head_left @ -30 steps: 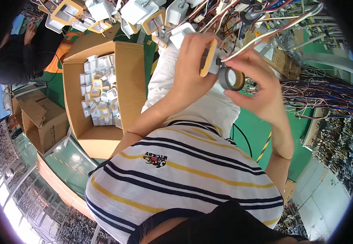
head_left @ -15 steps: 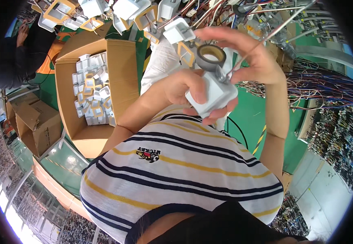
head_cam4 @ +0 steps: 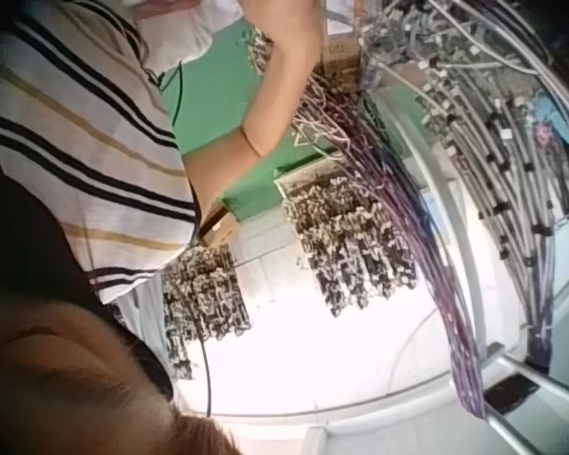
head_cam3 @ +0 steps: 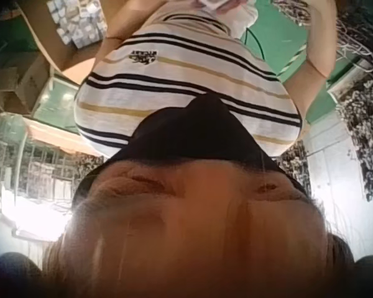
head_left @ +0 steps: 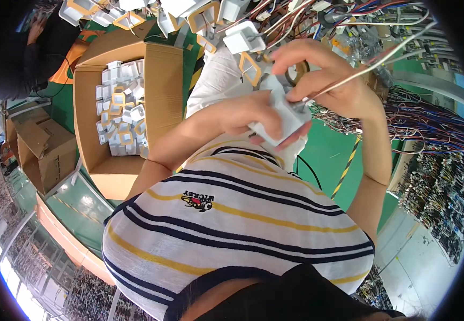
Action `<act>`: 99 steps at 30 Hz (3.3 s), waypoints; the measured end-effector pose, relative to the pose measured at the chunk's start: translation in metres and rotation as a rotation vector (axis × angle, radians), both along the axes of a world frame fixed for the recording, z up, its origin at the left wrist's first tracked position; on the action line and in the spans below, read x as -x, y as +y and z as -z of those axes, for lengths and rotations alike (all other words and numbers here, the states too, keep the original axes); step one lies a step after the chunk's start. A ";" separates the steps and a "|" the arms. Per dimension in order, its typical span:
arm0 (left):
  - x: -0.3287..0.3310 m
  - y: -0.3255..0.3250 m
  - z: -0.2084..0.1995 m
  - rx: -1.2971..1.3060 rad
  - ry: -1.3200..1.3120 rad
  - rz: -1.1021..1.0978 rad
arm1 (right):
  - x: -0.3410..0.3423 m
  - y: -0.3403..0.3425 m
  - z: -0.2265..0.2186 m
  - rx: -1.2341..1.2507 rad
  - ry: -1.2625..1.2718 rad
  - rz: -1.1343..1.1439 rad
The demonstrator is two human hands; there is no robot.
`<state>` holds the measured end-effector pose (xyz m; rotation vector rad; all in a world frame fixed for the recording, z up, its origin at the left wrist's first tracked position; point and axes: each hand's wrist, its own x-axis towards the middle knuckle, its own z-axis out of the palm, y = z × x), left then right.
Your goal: The person wraps tape around the wire connections of plastic components on hanging wire harness bundles.
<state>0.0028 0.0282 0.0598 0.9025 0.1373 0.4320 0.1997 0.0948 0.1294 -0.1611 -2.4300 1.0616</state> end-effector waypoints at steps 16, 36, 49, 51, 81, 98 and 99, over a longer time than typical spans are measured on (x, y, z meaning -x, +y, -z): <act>0.003 0.001 0.017 -0.881 0.677 -1.132 | 0.009 -0.062 -0.034 1.108 -0.016 0.570; -0.008 -0.015 0.020 0.610 -0.764 0.624 | 0.005 0.014 0.011 0.374 0.005 -0.268; 0.007 -0.002 0.006 -0.719 0.979 -0.970 | -0.002 -0.057 -0.002 1.247 0.125 0.548; 0.007 -0.002 0.008 -0.488 0.534 -0.726 | -0.006 -0.050 0.005 1.053 0.018 0.683; 0.029 -0.001 -0.019 -0.088 0.580 -0.181 | -0.001 -0.012 -0.012 0.247 -0.226 0.264; 0.009 -0.006 -0.001 -0.486 0.605 -0.472 | 0.009 -0.017 0.007 0.305 0.064 0.492; 0.011 -0.004 -0.004 -0.484 0.606 -0.478 | 0.001 -0.010 0.006 0.248 -0.087 0.422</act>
